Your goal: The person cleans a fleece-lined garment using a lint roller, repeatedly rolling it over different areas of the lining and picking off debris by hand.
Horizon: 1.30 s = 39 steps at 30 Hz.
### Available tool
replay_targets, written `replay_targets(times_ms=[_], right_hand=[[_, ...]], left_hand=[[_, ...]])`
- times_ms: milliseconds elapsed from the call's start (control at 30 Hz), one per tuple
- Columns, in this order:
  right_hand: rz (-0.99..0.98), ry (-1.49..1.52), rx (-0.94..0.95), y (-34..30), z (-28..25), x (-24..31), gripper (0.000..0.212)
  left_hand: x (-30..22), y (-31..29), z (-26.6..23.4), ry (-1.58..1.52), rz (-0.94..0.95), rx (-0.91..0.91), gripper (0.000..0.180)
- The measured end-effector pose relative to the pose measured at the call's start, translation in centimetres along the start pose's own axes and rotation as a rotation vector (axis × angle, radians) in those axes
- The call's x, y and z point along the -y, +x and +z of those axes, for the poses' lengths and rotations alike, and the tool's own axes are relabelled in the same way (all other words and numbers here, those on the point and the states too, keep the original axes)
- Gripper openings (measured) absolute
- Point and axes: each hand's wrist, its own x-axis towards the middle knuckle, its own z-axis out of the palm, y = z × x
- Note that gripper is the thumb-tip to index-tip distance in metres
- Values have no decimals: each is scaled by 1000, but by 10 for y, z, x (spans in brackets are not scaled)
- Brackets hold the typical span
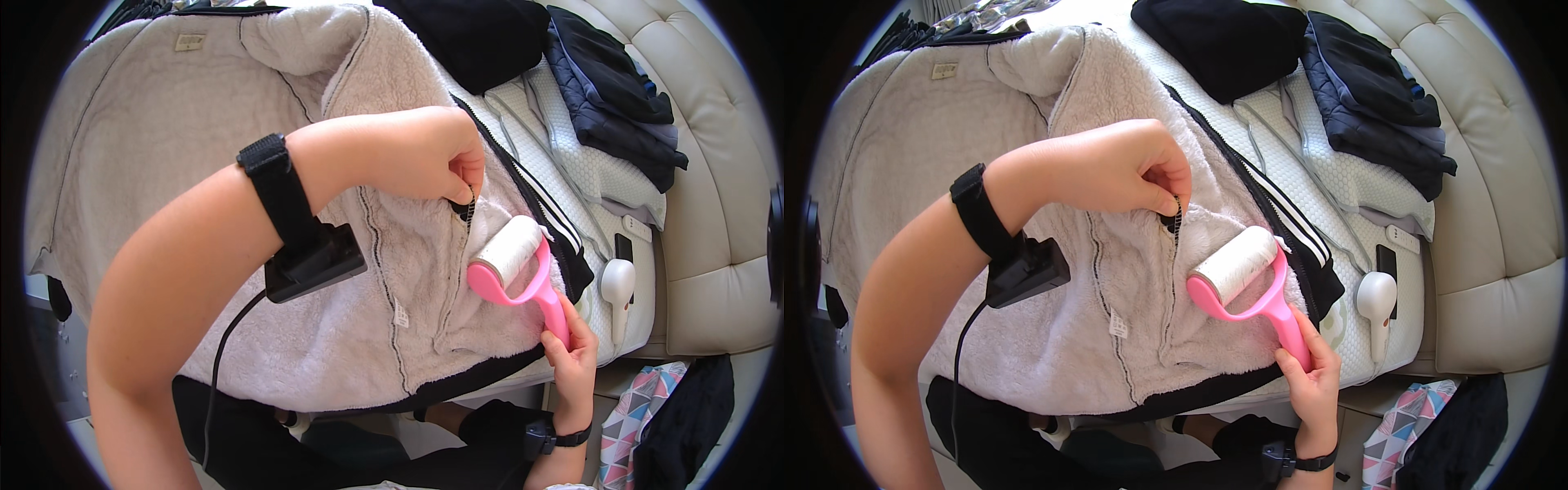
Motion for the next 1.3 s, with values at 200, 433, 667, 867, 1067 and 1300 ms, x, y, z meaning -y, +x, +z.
replay_targets(times_ms=[200, 433, 667, 867, 1067, 1300], right_hand=[[-38, 14, -4, -9, -23, 4, 55], [-169, 50, -131, -29, -61, 1, 62], [-372, 472, -251, -20, -31, 7, 61], [-374, 392, -304, -26, 41, 47, 52], [-330, 522, -201, -21, 74, 60, 49], [-247, 410, -29, -23, 84, 61, 48]], left_hand=[[-2, -1, 3, 66, -51, -27, 7], [-6, 5, 4, 122, -207, -52, 12], [-14, 2, 2, 124, -273, -98, 14], [-15, -2, 1, 111, -345, -136, 15], [-8, -2, 3, -49, -414, -168, 12], [9, -3, 1, -292, -532, -194, 14]])
